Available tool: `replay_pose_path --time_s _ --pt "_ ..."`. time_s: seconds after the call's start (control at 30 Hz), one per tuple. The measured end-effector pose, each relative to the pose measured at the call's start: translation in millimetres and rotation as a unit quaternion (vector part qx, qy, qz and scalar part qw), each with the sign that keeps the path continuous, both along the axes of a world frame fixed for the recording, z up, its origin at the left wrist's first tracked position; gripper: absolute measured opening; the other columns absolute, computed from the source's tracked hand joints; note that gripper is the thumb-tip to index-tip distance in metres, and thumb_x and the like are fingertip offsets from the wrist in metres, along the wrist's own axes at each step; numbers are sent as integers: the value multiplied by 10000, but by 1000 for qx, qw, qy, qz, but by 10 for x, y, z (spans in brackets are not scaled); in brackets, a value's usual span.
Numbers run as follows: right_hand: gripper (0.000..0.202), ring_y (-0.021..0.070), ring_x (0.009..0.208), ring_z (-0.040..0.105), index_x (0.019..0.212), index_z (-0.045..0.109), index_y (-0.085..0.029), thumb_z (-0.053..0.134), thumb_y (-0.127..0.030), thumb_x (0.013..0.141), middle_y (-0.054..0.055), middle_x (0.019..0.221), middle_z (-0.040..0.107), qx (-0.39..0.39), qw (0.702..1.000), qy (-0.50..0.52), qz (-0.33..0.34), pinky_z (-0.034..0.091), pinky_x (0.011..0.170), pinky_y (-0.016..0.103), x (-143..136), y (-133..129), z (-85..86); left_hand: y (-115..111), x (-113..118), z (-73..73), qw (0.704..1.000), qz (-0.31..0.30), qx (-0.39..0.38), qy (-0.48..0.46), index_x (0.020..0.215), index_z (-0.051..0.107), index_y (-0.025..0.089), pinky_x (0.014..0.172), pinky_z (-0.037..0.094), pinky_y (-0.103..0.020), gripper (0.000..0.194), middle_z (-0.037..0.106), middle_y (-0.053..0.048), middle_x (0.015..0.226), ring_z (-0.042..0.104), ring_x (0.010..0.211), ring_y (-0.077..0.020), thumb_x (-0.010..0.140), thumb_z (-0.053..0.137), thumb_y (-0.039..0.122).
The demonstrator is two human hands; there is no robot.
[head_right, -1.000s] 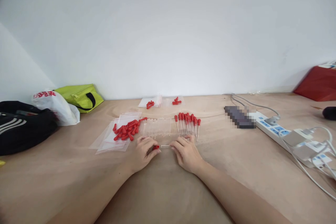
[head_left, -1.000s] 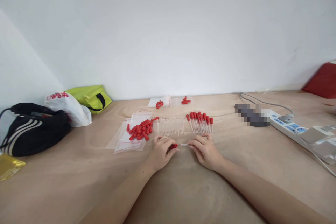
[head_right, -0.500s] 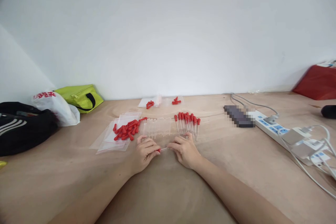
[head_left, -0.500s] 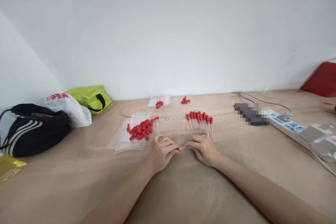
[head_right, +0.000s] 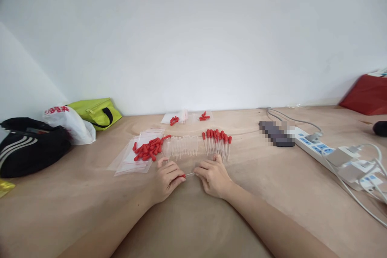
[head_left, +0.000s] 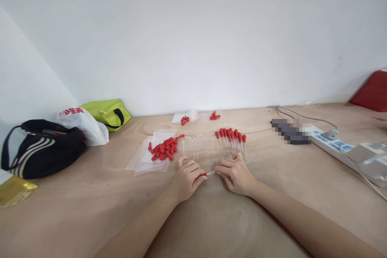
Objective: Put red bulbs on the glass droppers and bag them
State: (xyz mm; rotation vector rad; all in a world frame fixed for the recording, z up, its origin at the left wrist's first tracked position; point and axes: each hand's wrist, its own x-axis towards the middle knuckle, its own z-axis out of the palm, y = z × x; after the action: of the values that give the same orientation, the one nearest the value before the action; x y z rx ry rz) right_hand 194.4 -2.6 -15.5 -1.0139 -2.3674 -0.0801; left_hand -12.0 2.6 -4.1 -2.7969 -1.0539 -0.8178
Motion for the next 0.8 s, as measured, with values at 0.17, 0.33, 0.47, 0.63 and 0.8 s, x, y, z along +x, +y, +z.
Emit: replay_pose_path --time_s 0.17,0.33,0.47,0.63,0.8 --pt "265 102 582 449 811 601 -197 340 -186 860 -1 655 586 -21 1000 -5 6 168 637 291 -4 -9 19 19 -12 -27 1000 -7 7 -2 695 566 198 863 221 -384 259 597 21 648 528 694 -141 876 407 297" --pt "283 101 564 439 725 569 -181 321 -175 861 2 638 580 -25 999 -25 18 167 629 283 -29 -23 52 19 -12 -11 1000 -26 -1 10 707 557 198 856 246 -377 255 591 14 660 526 696 -142 873 393 300" --pt "267 97 544 426 688 544 -174 330 -148 846 -2 630 576 -22 999 -36 15 164 624 278 -83 -39 50 21 0 -3 999 -28 -11 14 694 544 189 844 269 -373 261 586 3 654 520 699 -147 866 386 306" --pt "243 95 541 417 708 545 -178 342 -148 837 -9 642 583 -36 999 -28 9 164 622 280 -153 -48 14 31 1 -26 999 -33 -9 6 693 540 190 850 262 -378 245 577 9 647 518 681 -142 861 389 284" --pt "248 94 557 425 729 557 -182 343 -154 852 -19 644 582 -48 999 -18 6 173 632 286 -164 -26 4 28 3 -4 1000 -16 -19 8 705 540 186 848 250 -381 215 583 16 661 521 694 -143 857 422 282"
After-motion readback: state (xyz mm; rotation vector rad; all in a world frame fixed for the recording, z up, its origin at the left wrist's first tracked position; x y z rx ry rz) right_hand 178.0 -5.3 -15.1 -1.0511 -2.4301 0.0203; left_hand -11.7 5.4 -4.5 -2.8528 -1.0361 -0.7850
